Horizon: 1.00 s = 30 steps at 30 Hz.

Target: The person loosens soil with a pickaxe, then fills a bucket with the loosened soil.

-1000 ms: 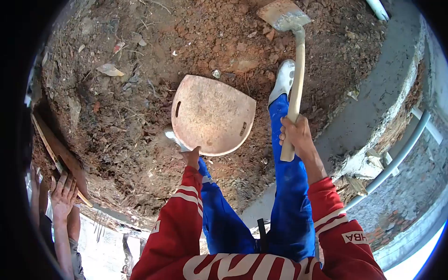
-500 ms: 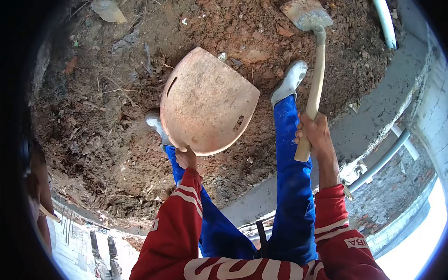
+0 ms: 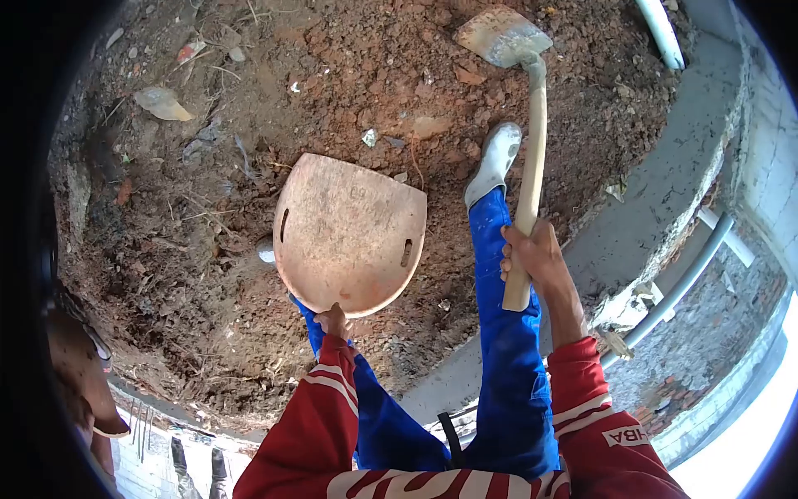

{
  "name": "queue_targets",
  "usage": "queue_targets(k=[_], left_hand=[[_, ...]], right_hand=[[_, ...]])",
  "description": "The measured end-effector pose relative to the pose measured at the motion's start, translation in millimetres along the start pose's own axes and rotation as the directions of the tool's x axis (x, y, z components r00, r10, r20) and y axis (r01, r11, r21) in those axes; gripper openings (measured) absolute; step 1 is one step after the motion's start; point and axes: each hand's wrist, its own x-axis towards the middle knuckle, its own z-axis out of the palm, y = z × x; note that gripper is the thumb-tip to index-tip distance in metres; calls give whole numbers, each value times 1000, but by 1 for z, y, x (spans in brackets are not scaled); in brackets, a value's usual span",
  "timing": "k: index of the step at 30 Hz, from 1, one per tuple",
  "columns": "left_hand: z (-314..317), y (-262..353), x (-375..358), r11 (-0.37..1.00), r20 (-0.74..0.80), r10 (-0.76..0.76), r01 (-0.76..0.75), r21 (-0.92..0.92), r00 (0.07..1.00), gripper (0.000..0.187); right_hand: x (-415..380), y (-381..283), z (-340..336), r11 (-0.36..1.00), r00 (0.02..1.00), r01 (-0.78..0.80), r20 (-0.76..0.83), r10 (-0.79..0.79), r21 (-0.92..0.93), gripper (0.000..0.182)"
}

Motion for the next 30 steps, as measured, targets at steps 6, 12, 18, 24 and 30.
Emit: queue_targets(k=[6, 12, 18, 24, 30], left_hand=[[-90, 117, -155, 849, 634, 492, -165, -502, 597, 87], [-128, 232, -341, 198, 503, 820, -960, 199, 273, 62], [-111, 189, -384, 152, 594, 801, -986, -70, 81, 29], [-71, 225, -579, -64, 346, 881, -808, -586, -321, 26], [4, 333, -603, -302, 76, 906, -764, -570, -415, 26]], right_hand=[[75, -18, 26, 741, 981, -73, 183, -68, 667, 16], [175, -62, 52, 252, 965, -62, 122, -233, 966, 16], [11, -102, -60, 412, 864, 482, -342, -369, 774, 20], [-130, -158, -260, -19, 201, 926, -537, -819, 377, 24], [-47, -214, -280, -132, -14, 982, -651, -759, 133, 11]])
